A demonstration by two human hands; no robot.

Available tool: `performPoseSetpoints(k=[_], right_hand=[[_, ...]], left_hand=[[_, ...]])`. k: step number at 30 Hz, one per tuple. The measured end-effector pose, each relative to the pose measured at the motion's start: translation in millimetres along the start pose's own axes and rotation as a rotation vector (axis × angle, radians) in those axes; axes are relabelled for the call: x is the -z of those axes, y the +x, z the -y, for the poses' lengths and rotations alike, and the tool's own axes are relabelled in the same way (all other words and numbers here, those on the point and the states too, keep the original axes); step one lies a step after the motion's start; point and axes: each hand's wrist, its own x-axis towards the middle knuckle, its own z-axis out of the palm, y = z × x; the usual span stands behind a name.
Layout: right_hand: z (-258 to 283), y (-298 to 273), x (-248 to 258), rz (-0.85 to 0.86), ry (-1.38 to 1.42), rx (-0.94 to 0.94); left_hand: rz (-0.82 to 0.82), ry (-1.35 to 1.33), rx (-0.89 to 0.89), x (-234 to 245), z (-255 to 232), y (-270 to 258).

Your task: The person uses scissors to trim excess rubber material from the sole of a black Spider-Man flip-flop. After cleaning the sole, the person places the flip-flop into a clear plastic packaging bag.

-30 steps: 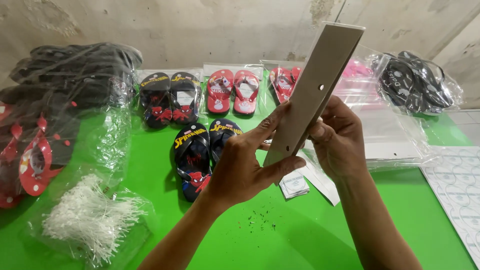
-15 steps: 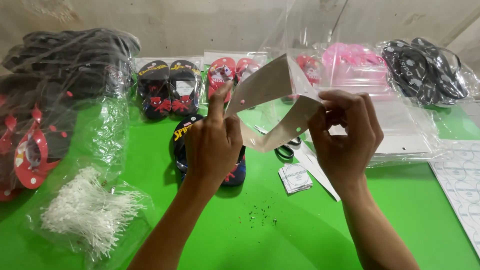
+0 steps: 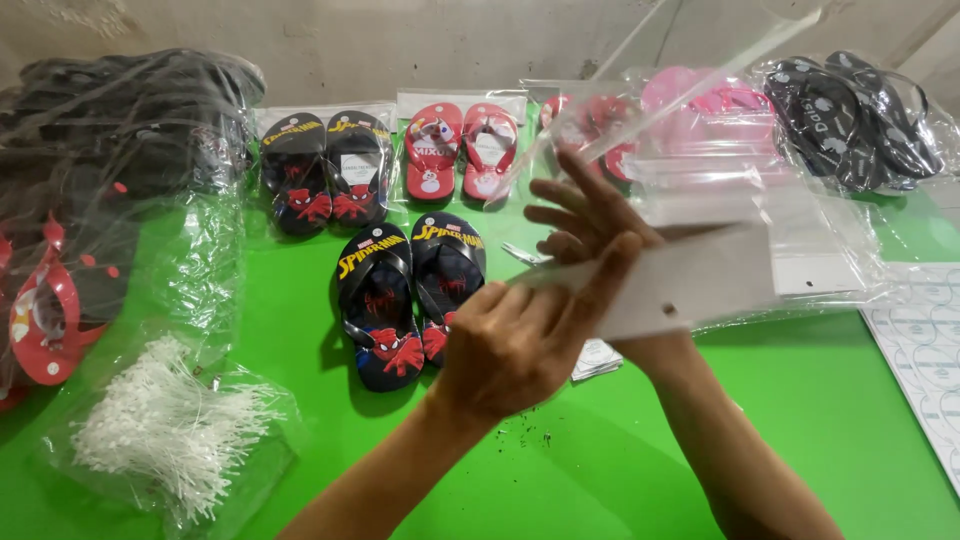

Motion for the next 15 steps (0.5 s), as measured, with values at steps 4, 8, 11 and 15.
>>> performPoseSetpoints(k=[4,8,11,15], right_hand=[[29.0,6.6,9.2,-0.184,0.037,-0.071],[24.6,12.6,34.5,-0.188,0.348,-0.01],[25.7,8.4,44.1,-0.049,0.585,0.02],[48.1,2.3,28.4,0.075,0.63,0.024]], left_hand=[[-0.045,-0.15,-0.183,14.7,-43.6,9.5],[-0.013,-0.336,-0.288,10.4,-88.4,-10.1],[0.058,-0.56,-0.302,-9.8,-117.7,-39.2],[-0.129,-0.576,-0.214,50.0,-66.3,20.3]])
